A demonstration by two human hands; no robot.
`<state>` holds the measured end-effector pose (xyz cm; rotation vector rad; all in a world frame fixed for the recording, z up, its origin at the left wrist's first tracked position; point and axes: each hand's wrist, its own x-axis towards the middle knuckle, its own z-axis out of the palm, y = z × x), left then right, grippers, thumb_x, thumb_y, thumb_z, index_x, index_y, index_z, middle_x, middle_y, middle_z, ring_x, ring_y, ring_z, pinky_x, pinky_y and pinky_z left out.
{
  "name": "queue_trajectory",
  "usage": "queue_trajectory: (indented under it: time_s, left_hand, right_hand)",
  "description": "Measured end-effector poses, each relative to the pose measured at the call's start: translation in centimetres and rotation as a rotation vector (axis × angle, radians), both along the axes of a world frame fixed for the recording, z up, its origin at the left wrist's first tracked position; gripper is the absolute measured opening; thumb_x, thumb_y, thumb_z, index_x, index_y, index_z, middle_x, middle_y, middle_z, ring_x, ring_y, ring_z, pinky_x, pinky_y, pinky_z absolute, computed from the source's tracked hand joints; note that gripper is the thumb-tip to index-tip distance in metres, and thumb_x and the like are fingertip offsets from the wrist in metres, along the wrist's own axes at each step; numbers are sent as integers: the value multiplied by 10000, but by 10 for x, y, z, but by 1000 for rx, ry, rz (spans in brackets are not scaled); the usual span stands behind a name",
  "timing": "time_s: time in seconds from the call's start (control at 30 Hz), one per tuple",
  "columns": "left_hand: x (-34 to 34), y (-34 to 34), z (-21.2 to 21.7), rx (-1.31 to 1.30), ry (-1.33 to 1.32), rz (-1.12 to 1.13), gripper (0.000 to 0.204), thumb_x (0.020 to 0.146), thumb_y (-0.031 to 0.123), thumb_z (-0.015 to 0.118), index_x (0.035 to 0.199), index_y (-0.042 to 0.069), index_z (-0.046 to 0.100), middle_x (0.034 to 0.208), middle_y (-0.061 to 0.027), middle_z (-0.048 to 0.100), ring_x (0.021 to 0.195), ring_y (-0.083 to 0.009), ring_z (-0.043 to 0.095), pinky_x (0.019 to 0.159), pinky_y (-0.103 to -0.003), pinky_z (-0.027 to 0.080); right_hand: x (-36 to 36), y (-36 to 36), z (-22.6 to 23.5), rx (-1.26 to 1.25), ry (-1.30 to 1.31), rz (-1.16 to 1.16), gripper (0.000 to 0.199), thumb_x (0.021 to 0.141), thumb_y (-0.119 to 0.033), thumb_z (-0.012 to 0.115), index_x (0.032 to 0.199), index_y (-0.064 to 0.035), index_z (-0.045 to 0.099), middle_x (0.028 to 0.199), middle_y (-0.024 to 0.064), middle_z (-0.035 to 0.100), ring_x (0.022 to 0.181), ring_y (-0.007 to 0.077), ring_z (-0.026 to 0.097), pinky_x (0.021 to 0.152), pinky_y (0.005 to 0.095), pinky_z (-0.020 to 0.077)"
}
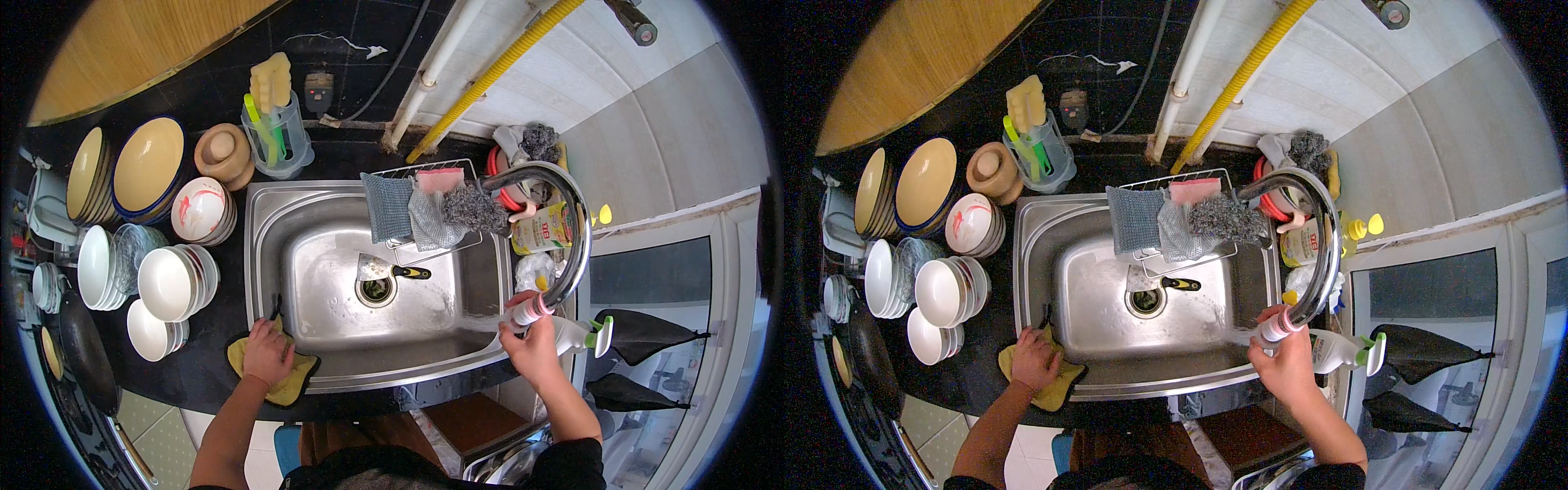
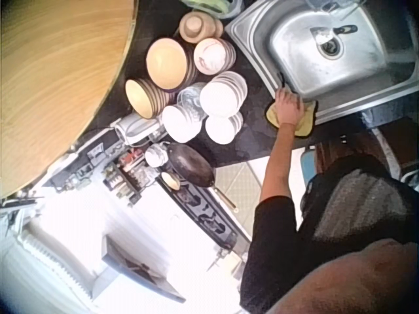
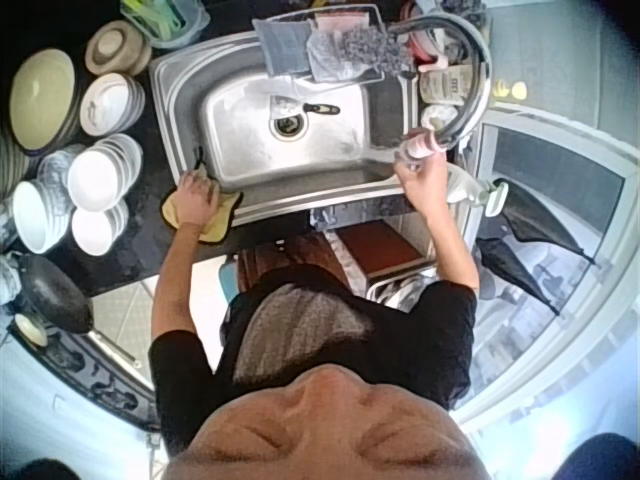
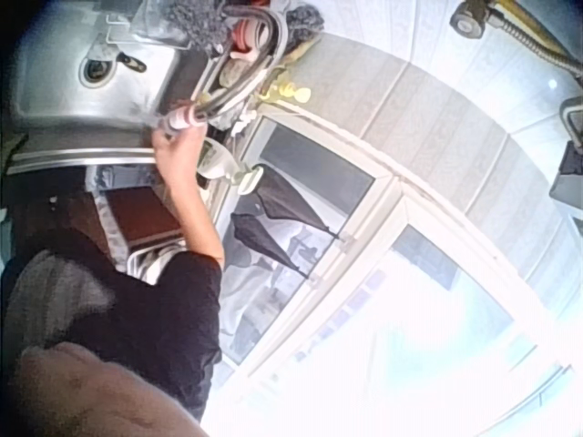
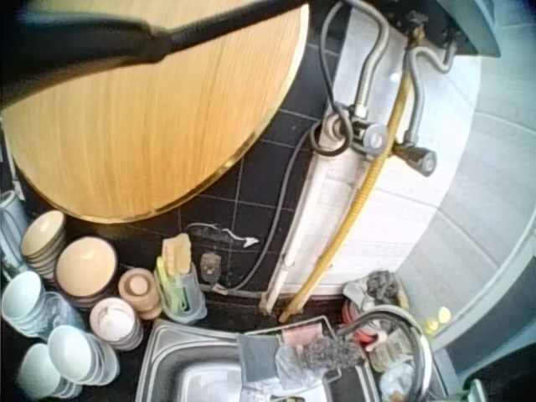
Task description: The person cleans a kitchen sink by first rinsing their hands and then using a knife to scrape food debris from the drain into a small bowl. They empty the bowl into a trash bin and return to the sink to rinse the drain and the bowl. Finally, they wipe the sink basin and faucet with a yellow cloth and rinse a plastic bag under running water.
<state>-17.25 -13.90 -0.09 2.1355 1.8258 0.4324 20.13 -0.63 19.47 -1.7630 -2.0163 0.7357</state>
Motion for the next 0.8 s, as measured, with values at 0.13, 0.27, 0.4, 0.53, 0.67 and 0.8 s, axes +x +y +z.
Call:
queue_trajectory:
  time_s: [0.13, 0.27, 0.4, 0.53, 0.67, 0.8]
  left_hand:
    - [0, 0, -2, -10, -7, -3, 172, 683, 174, 608, 685, 2, 598, 777, -127, 594, 982, -313, 492, 982, -474, 291]
    - [0, 0, -1, -11, -3, 2, 177, 685, 176, 607, 691, 0, 601, 777, -130, 599, 981, -316, 496, 982, -475, 292]
    - [0, 1, 0, -26, -1, 4, 182, 688, 178, 608, 707, -3, 606, 784, -132, 603, 980, -322, 498, 982, -478, 292]
    - [0, 1, 3, -38, -2, 4, 184, 688, 178, 608, 710, -4, 606, 788, -133, 601, 985, -322, 494, 985, -479, 290]
    - [2, 1, 3, 3, 7, 4, 175, 674, 178, 608, 661, 5, 591, 769, -132, 585, 968, -309, 488, 981, -455, 296]
    - [1, 1, 3, -35, -3, 0, 178, 684, 176, 608, 711, 0, 607, 797, -126, 599, 989, -320, 488, 990, -478, 283]
  right_hand:
    - [1, 1, 4, -3, -30, 12, 297, 604, -30, 624, 877, -43, 506, 873, 121, 531, 853, 318, 503, 767, 379, 404]
    - [0, 2, 8, 4, -79, 32, 298, 601, -34, 626, 875, -49, 510, 885, 120, 531, 869, 320, 494, 777, 384, 397]
    - [0, 3, 10, 3, -100, 38, 303, 597, -36, 627, 876, -51, 511, 888, 119, 532, 879, 321, 490, 792, 385, 390]
    - [3, 2, 3, 44, -87, 42, 331, 599, -18, 625, 904, -44, 501, 912, 116, 528, 889, 310, 491, 796, 380, 391]
    - [5, 2, -5, 73, -45, 18, 353, 606, 5, 617, 934, -37, 493, 940, 116, 522, 914, 299, 490, 814, 375, 388]
    - [3, 3, -9, 98, 10, 5, 350, 631, 14, 611, 957, -33, 492, 943, 118, 521, 926, 298, 489, 831, 374, 382]
